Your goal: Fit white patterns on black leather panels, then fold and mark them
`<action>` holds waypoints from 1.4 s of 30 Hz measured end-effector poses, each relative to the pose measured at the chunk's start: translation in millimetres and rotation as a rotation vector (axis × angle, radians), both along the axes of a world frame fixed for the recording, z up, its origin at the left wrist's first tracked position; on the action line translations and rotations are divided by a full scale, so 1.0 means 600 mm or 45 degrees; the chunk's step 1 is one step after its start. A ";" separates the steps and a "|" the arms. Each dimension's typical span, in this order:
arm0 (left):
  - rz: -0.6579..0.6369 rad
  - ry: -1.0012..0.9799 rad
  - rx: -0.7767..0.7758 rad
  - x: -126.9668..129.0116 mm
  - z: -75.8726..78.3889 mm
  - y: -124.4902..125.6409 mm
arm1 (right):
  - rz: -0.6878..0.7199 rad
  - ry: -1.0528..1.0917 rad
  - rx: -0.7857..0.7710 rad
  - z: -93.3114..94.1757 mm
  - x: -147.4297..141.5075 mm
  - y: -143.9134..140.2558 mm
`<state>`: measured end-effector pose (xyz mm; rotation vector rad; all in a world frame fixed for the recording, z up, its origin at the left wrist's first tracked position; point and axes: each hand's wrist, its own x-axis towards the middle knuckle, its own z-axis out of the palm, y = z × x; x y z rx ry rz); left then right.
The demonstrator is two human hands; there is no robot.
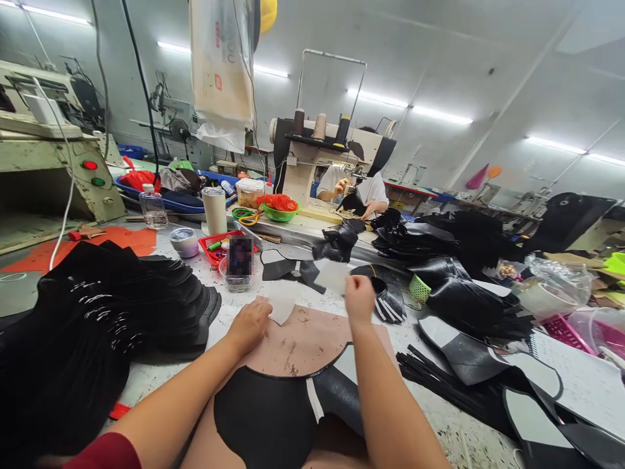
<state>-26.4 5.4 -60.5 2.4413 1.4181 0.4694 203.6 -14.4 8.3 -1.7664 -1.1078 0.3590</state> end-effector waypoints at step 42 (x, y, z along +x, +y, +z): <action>0.277 -0.427 -0.509 -0.115 0.021 -0.213 | 0.651 -0.127 -0.277 -0.091 -0.192 -0.240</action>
